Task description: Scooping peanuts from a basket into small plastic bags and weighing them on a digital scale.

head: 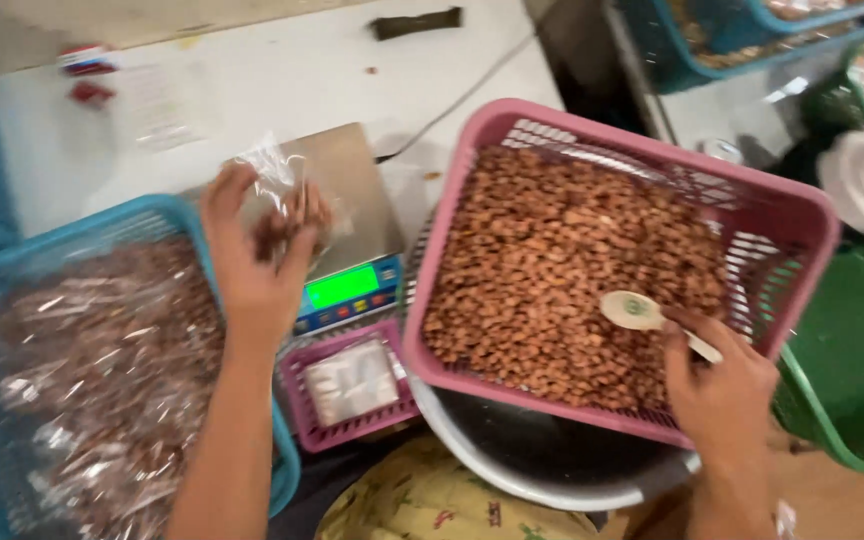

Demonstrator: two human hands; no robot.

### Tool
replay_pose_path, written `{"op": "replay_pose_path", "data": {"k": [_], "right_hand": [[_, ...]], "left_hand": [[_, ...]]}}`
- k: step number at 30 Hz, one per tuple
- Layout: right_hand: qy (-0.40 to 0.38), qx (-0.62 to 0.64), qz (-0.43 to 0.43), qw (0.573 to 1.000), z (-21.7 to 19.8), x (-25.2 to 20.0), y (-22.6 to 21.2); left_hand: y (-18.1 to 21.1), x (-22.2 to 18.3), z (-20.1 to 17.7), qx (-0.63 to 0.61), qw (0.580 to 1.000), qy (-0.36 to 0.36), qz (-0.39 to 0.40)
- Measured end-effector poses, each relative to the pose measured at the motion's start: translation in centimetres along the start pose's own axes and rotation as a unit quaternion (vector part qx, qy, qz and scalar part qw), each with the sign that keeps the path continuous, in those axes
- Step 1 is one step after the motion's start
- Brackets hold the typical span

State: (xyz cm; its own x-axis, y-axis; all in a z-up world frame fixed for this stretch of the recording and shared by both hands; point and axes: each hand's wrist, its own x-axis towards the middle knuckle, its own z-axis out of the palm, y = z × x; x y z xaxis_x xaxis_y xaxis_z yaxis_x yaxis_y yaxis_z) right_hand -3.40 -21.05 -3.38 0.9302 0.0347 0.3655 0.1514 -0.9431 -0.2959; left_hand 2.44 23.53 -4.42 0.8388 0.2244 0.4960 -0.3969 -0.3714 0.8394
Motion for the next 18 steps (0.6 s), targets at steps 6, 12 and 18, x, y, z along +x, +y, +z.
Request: {"op": "replay_pose_path", "data": {"k": [6,12,18], "right_hand": [[-0.027,0.078,0.052,0.995,-0.9,1.5,-2.2],[-0.053,0.112,0.143,0.982,-0.3,1.8,-2.2],[-0.079,0.179,0.173,0.965,0.0,2.3,-2.3]], "left_hand": [[5.3,-3.2,4.3,-0.191,0.944,-0.031,-0.268],[9.3,-3.0,7.8,-0.178,0.887,-0.159,-0.396],[8.3,-4.7,9.9,-0.207,0.894,-0.246,-0.311]]}}
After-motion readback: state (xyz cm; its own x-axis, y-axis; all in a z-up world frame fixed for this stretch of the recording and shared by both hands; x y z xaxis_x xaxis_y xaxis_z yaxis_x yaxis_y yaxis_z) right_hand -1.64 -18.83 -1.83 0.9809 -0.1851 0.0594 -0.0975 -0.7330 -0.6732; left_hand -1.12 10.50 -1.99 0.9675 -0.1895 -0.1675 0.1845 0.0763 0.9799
